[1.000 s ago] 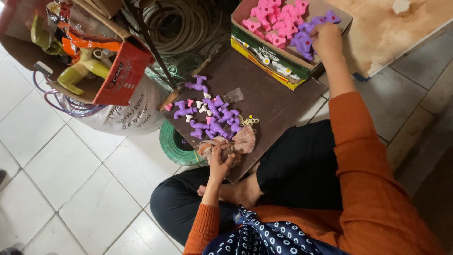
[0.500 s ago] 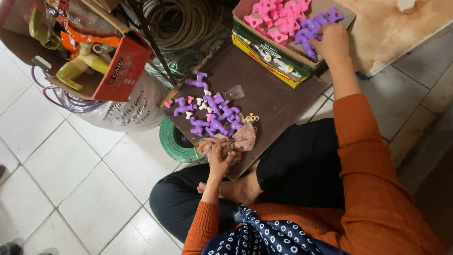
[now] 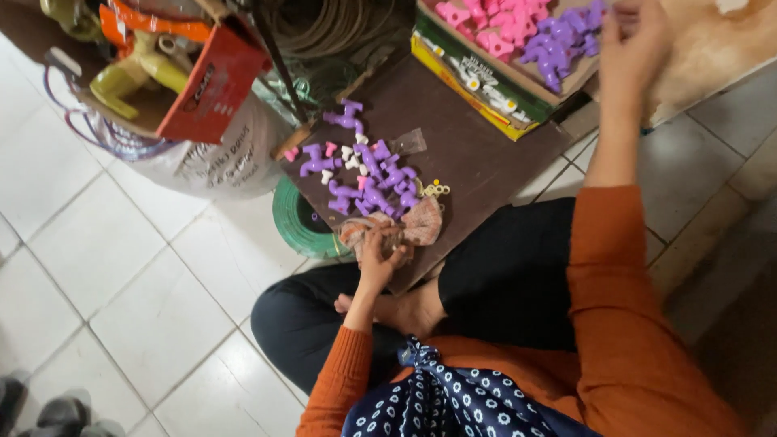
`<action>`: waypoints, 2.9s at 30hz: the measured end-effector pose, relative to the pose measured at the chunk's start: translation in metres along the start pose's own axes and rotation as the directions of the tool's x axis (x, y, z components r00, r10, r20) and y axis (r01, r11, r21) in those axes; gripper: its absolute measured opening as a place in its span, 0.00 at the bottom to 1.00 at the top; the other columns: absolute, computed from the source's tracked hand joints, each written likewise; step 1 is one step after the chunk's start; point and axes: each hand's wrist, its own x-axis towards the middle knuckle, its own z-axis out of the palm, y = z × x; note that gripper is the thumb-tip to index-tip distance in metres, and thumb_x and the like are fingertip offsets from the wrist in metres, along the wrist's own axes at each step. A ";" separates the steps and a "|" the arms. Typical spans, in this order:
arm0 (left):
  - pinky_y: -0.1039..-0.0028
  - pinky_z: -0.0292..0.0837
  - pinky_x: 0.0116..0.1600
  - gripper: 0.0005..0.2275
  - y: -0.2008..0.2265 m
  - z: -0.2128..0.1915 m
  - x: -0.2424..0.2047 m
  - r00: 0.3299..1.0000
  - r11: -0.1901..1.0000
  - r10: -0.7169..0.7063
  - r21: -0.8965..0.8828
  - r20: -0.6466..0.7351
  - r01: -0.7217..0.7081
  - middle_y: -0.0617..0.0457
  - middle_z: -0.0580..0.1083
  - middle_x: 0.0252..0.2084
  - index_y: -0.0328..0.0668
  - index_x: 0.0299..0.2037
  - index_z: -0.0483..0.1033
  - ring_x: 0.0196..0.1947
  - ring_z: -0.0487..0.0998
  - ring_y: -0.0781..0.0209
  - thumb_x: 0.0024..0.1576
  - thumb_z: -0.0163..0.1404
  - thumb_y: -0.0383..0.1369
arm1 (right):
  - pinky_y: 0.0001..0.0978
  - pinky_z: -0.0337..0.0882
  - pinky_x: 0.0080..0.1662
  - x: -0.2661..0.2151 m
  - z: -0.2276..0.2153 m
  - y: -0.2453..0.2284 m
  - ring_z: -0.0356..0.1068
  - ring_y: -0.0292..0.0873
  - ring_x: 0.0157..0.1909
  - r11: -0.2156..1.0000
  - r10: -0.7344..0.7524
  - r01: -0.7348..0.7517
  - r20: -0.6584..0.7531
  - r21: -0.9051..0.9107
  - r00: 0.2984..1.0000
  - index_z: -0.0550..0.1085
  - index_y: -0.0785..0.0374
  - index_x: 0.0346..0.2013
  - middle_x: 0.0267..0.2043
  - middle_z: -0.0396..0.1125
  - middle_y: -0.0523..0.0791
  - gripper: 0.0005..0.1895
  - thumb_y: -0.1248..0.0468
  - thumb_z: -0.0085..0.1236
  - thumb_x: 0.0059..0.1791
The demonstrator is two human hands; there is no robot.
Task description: Assembling plastic water taps by connecting the body, internal valves, and handles while sitting on the floor.
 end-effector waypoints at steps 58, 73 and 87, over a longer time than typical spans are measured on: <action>0.64 0.72 0.46 0.06 0.113 -0.055 0.024 0.789 0.917 0.394 0.149 -0.472 -0.369 0.46 0.75 0.41 0.43 0.31 0.77 0.41 0.77 0.46 0.43 0.58 0.26 | 0.32 0.61 0.50 -0.174 0.062 -0.264 0.63 0.44 0.46 0.590 -0.438 -0.118 0.440 0.798 0.784 0.71 0.59 0.35 0.39 0.66 0.44 0.18 0.78 0.44 0.36; 0.70 0.64 0.56 0.10 0.110 -0.048 0.019 0.870 0.846 0.151 -0.394 -0.470 -0.359 0.48 0.73 0.48 0.46 0.35 0.78 0.50 0.73 0.57 0.43 0.61 0.30 | 0.29 0.61 0.47 -0.171 0.043 -0.234 0.64 0.42 0.41 0.540 -0.418 -0.136 0.405 0.831 0.813 0.72 0.59 0.32 0.36 0.66 0.43 0.13 0.75 0.48 0.36; 0.61 0.70 0.46 0.18 0.095 -0.034 0.016 0.929 0.975 0.037 -0.190 -0.369 -0.114 0.40 0.75 0.37 0.38 0.42 0.74 0.42 0.76 0.44 0.39 0.58 0.29 | 0.28 0.62 0.44 -0.190 0.024 -0.247 0.64 0.40 0.37 0.529 -0.324 -0.179 0.393 0.829 0.860 0.73 0.59 0.28 0.33 0.67 0.42 0.09 0.73 0.51 0.37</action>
